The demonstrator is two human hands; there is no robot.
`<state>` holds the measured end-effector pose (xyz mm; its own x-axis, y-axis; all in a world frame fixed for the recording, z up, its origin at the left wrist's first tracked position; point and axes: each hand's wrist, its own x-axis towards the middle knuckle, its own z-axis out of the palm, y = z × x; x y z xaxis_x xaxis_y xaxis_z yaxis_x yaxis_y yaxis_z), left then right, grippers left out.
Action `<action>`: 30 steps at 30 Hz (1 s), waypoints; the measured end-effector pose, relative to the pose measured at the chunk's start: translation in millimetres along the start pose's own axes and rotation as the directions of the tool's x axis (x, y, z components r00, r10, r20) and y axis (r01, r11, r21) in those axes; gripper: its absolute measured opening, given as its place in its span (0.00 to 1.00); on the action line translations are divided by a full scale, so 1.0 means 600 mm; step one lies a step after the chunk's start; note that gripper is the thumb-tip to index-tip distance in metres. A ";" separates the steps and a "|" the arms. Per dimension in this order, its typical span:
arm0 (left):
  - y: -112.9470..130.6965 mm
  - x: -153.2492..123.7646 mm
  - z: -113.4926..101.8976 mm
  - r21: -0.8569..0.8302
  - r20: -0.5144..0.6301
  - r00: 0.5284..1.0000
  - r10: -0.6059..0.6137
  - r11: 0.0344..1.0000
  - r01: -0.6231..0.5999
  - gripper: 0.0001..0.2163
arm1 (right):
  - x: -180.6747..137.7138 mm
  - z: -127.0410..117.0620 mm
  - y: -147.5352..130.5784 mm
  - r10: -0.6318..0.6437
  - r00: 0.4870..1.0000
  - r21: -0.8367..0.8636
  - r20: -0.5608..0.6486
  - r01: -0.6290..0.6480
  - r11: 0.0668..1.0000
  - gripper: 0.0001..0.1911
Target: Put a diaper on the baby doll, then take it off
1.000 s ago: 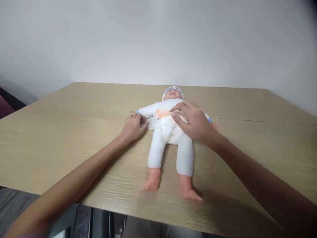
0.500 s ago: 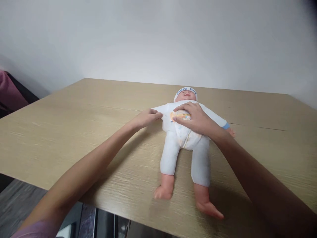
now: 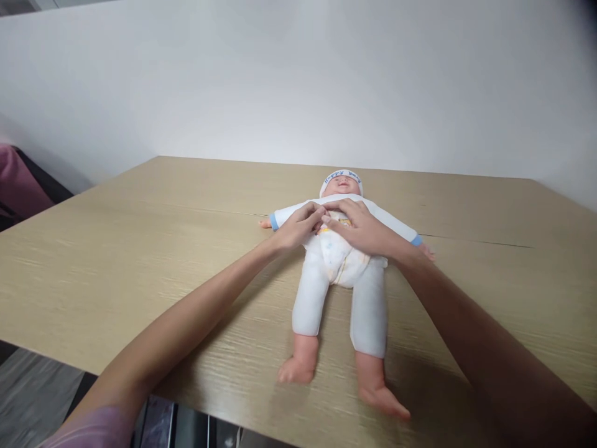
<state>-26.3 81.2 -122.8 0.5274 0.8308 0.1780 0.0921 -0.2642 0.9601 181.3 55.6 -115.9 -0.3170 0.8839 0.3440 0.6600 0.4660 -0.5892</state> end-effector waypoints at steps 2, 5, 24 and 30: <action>-0.011 -0.001 0.000 -0.019 -0.044 0.999 -0.019 1.000 0.018 0.18 | 0.000 -0.002 0.007 0.001 1.000 0.045 0.002 -0.001 0.999 0.21; -0.027 -0.002 0.005 0.084 -0.188 0.982 0.022 0.996 -0.006 0.21 | -0.002 -0.003 0.013 0.018 1.000 0.045 -0.005 -0.017 0.999 0.22; 0.058 -0.176 0.034 0.584 0.385 0.913 0.130 0.732 -0.351 0.10 | -0.260 0.002 -0.113 -0.114 0.992 -0.095 0.055 0.119 0.988 0.07; 0.031 -0.157 0.057 0.598 0.103 0.994 0.042 0.795 -0.095 0.19 | -0.256 0.011 -0.063 0.155 0.983 -0.239 -0.098 -0.174 0.955 0.09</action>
<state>-45.3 -18.7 -129.4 0.6147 0.7643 0.1949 0.5285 -0.5825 0.6176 200.9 -97.6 -151.3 -0.1429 0.9372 0.3182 0.8486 0.2815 -0.4479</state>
